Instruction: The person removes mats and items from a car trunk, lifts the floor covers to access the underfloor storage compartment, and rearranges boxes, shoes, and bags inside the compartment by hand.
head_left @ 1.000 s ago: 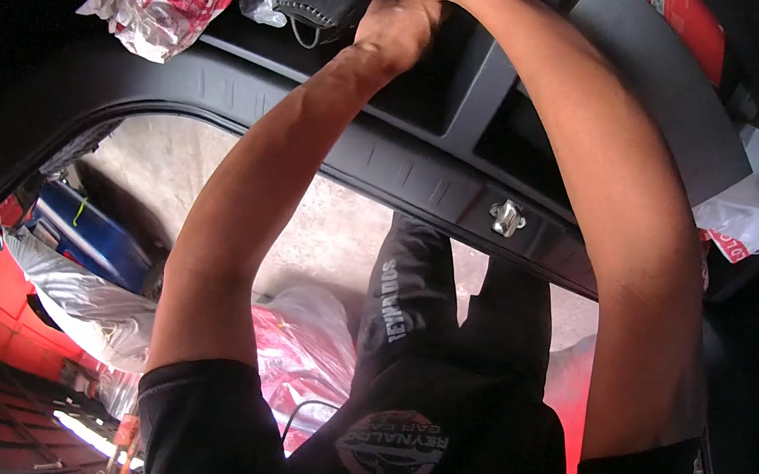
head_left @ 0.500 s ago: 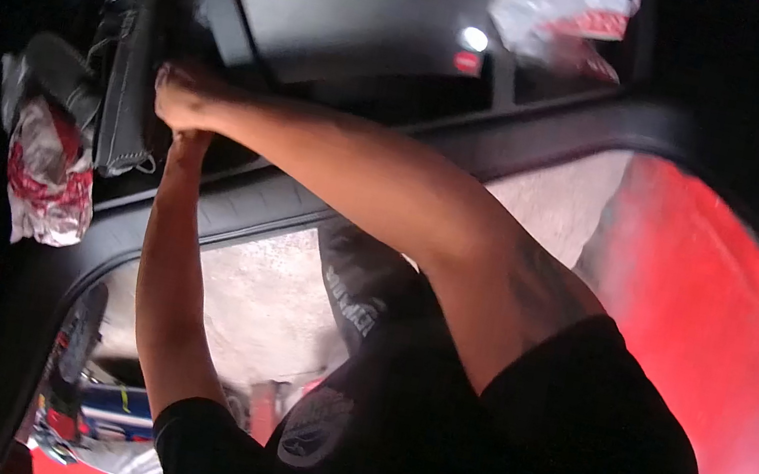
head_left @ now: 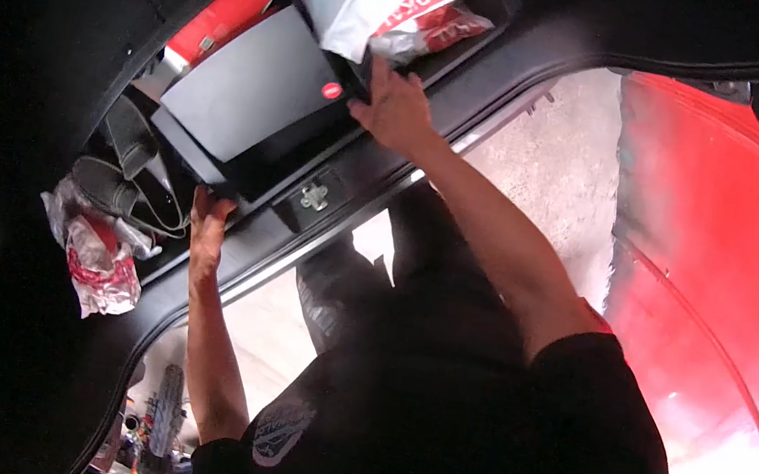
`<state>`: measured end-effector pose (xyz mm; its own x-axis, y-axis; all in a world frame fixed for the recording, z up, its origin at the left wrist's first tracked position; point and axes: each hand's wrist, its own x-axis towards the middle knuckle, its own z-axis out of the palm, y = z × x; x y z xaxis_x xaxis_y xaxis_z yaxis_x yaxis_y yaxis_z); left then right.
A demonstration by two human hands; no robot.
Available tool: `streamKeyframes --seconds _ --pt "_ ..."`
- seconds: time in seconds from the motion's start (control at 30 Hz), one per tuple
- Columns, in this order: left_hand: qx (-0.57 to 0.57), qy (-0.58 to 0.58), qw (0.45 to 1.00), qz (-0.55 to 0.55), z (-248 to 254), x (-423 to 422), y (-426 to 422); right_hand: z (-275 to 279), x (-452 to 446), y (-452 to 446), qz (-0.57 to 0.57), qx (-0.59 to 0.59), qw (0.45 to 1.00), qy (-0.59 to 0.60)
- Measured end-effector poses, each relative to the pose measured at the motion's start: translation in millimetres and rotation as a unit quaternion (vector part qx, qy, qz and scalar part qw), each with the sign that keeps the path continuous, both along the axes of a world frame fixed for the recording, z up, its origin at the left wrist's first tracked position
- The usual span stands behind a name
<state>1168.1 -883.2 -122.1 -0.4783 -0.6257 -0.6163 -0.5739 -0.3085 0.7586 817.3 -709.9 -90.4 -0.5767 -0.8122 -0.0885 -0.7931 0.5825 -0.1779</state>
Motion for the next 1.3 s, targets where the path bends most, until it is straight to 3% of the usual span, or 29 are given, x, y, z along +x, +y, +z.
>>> streamKeyframes --seconds 0.03,0.13,0.2,0.27,0.3,0.33,0.43,0.6,0.63,0.67,0.73,0.77,0.83,0.9,0.97,1.0,1.07,1.13,1.17,1.2,1.27,1.3 --pt "0.002 0.003 1.000 0.008 -1 -2 4 -7 3 -1 -0.006 0.035 0.999 -0.032" --pt "-0.166 -0.071 0.983 0.021 -19 -27 20 -4 -8 -13 -0.007 0.127 0.986 -0.112" --pt "-0.254 -0.227 0.940 0.025 -35 -26 27 -7 -13 -21 -0.049 0.113 0.974 -0.192" --pt "-0.252 -0.308 0.915 0.058 -19 -53 30 -14 -24 -29 -0.060 0.098 0.971 -0.210" --pt "-0.277 -0.266 0.922 0.046 -25 -44 28 -17 -27 -25 -0.042 0.074 0.972 -0.221" --pt "-0.322 -0.301 0.897 0.022 -41 -30 25 -11 -25 -25 -0.044 0.084 0.969 -0.229" --pt "-0.285 -0.199 0.937 0.039 -36 -33 24 -3 -30 -25 -0.037 0.081 0.970 -0.225" --pt "-0.315 -0.222 0.922 0.037 -38 -27 23 -10 -31 -19 -0.044 0.035 0.966 -0.253" --pt "-0.358 -0.176 0.915 0.055 -58 -14 23 -11 -33 -23 -0.046 0.032 0.965 -0.254" --pt "-0.273 -0.208 0.937 0.058 -45 -19 23 -11 -38 -28 -0.031 0.022 0.970 -0.241" --pt "-0.256 -0.103 0.957 0.087 -43 -15 28 -11 -32 -18 -0.018 0.023 0.973 -0.230" --pt "-0.259 -0.199 0.943 0.054 -3 -45 30 -9 -32 -18 -0.013 0.035 0.973 -0.226" --pt "-0.285 -0.118 0.949 0.070 -44 -19 27 -3 -36 -20 -0.020 0.047 0.968 -0.247" --pt "-0.270 -0.131 0.951 0.075 -22 -34 27 2 -40 -20 -0.003 0.065 0.961 -0.268" --pt "-0.276 -0.215 0.935 0.049 8 -53 28 7 -54 -19 0.019 0.080 0.956 -0.282" --pt "-0.307 -0.219 0.925 0.050 1 -55 27 12 -78 -18 0.070 0.000 0.981 -0.183" --pt "-0.234 -0.219 0.945 0.069 -1 -53 26 24 -146 2 0.040 -0.094 0.994 -0.026" --pt "-0.242 -0.138 0.955 0.106 1 -49 30 25 -244 8 -0.006 -0.108 0.985 0.132" --pt "-0.247 -0.179 0.949 0.084 8 -56 29 44 -269 -3 -0.041 -0.096 0.985 0.139" --pt "-0.248 -0.190 0.947 0.078 5 -53 28 1 -302 15 -0.006 0.005 0.999 0.032" --pt "-0.246 -0.271 0.928 0.061 -2 -48 27 -51 -323 24 -0.011 0.091 0.993 -0.077" --pt "-0.272 -0.299 0.913 0.052 -6 -50 27 -57 -321 20 -0.056 0.078 0.993 -0.076"
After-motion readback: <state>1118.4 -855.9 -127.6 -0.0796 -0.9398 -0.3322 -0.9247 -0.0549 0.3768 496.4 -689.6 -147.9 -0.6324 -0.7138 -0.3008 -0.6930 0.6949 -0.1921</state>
